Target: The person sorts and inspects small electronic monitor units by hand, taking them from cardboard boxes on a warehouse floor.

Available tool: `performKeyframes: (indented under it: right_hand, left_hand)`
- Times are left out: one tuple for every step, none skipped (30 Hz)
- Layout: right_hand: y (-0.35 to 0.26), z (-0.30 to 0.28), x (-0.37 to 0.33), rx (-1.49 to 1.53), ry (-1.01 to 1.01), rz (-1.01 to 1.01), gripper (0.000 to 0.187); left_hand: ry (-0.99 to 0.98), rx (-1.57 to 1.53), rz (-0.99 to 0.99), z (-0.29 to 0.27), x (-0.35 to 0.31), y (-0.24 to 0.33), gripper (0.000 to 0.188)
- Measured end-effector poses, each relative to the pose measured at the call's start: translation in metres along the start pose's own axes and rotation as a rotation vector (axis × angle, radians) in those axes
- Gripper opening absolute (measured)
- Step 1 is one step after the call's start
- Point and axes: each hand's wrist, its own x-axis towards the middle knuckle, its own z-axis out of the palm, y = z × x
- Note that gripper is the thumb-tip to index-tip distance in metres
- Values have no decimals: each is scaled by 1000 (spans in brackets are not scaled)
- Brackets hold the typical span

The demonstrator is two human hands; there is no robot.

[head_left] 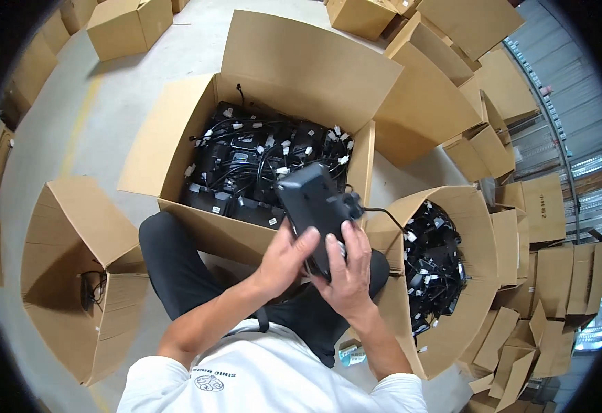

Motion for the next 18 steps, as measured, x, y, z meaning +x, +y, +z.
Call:
performKeyframes:
  right_hand:
    - [2,-3,-2,-10,57,-3,72]
    - [5,-7,-3,-18,115,-8,69]
    - [7,-15,-1,25,208,10,66]
    - [1,-18,4,117,318,146,64]
    - [-2,-21,2,329,385,406,63]
    - [-4,-22,1,536,446,667,63]
    - [3,-17,2,891,465,859,56]
    - [4,-12,3,1139,508,909,52]
    - [6,-7,-2,1261,471,961,51]
    - [9,1,-6,1391,424,1010,51]
    - [10,8,-9,1405,409,1008,51]
    - [8,11,-13,1490,346,1048,51]
    - [6,15,-16,1572,282,1089,51]
    - [6,19,-20,1573,279,1100,51]
    - [7,20,-20,1516,221,1086,56]
    - [8,21,-20,1457,166,1072,62]
    - [10,21,-19,1448,176,1085,62]
    - [7,21,-10,1591,163,1128,67]
  left_hand:
    - [-100,150,70,5,-6,11,56]
    - [-197,303,140,9,-13,25,59]
    - [-231,172,47,6,-25,28,57]
    - [-223,167,58,-7,-26,37,57]
    - [-263,483,186,-25,-22,52,53]
    - [-300,800,313,-36,-14,63,50]
    - [-11,791,321,-39,-6,67,46]
    - [48,859,356,-47,5,71,61]
    - [1,650,211,-55,10,63,70]
    - [-38,442,73,-58,13,59,79]
    - [-138,421,50,-60,14,54,88]
    - [-232,270,25,-60,13,44,82]
    - [-202,281,43,-63,14,39,79]
    - [-173,290,58,-69,15,34,76]
    - [-149,301,70,-68,16,33,74]
    - [-127,311,80,-68,16,32,72]
    - [-90,333,71,-68,16,32,69]
    - [-73,327,113,-74,18,28,69]
